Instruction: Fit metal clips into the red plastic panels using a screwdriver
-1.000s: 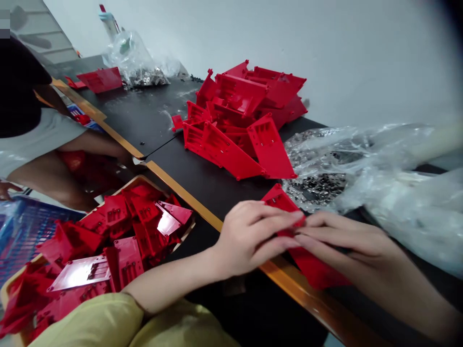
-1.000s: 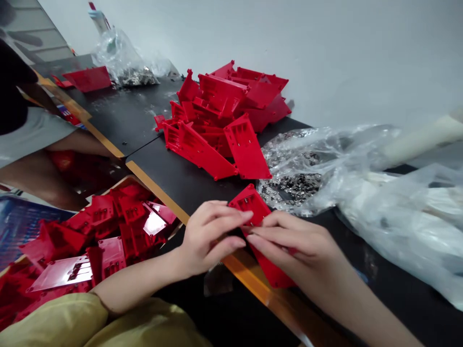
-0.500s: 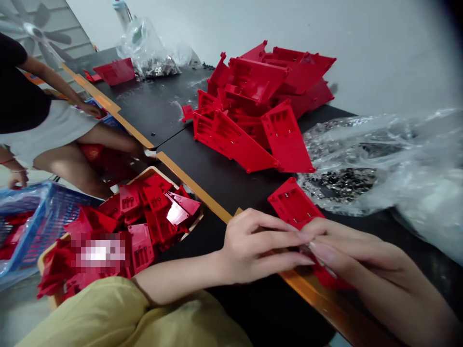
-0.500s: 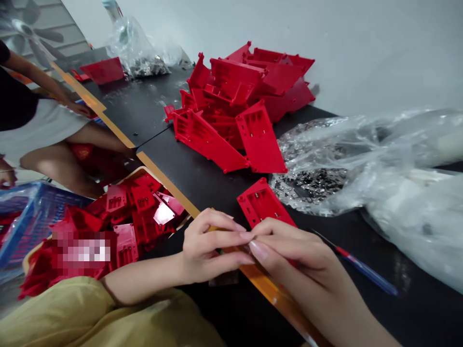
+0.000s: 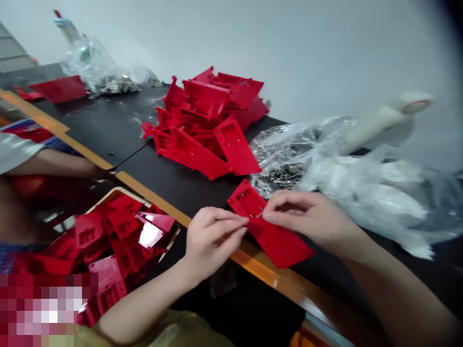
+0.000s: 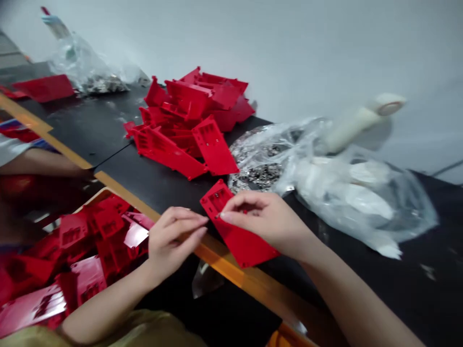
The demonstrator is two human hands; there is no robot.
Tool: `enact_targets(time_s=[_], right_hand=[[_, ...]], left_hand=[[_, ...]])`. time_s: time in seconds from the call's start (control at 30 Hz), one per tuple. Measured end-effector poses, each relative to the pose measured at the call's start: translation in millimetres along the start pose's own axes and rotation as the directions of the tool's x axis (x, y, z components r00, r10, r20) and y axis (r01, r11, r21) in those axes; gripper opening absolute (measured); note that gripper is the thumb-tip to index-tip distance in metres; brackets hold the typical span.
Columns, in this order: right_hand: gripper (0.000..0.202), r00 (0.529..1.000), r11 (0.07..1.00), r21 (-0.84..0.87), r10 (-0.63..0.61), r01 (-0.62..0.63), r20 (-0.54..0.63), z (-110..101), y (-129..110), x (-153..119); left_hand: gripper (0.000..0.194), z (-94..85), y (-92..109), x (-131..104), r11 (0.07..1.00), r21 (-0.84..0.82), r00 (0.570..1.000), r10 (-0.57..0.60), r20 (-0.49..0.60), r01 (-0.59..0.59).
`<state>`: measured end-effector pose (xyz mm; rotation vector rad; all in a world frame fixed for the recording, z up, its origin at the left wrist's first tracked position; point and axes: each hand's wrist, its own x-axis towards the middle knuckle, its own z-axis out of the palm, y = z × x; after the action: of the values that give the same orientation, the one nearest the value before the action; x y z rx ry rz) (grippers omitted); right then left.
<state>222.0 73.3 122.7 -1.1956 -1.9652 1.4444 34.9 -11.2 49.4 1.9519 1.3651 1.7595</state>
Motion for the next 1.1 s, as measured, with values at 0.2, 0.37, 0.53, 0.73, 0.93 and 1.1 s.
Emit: enact_targets(time_s=[0.2, 0.37, 0.53, 0.73, 0.93, 1.1], right_hand=[[0.014, 0.940, 0.859, -0.414, -0.340, 0.302, -0.020, -19.8, -5.2, 25.7], [0.016, 0.857, 0.622, -0.593, -0.420, 0.512, 0.299, -7.7, 3.6, 51.2], [0.018, 0.850, 0.580, -0.622, -0.370, 0.527, 0.375, -5.8, 10.3, 64.4], [0.019, 0.825, 0.583, -0.583, -0.386, 0.566, 0.413, -11.5, 12.1, 68.5], [0.020, 0.786, 0.515, -0.594, -0.426, 0.618, 0.448, -10.0, 18.7, 73.6], [0.021, 0.752, 0.391, -0.654, -0.469, 0.648, 0.464, -6.8, 15.7, 68.7]], left_hand=[[0.043, -1.5, -24.0, 18.4, 0.914, 0.225, 0.914, -0.376, 0.154, 0.338], [0.039, 7.2, -26.9, 30.5, 0.863, 0.273, 0.807, -0.498, 0.317, 0.425], [0.028, 11.8, -32.6, 32.3, 0.839, 0.248, 0.746, -0.544, 0.383, 0.485], [0.025, 9.9, -36.4, 31.1, 0.834, 0.217, 0.731, -0.550, 0.404, 0.508], [0.024, 10.0, -37.7, 31.4, 0.840, 0.207, 0.728, -0.539, 0.423, 0.501], [0.024, 10.1, -38.5, 31.7, 0.843, 0.201, 0.729, -0.533, 0.430, 0.498]])
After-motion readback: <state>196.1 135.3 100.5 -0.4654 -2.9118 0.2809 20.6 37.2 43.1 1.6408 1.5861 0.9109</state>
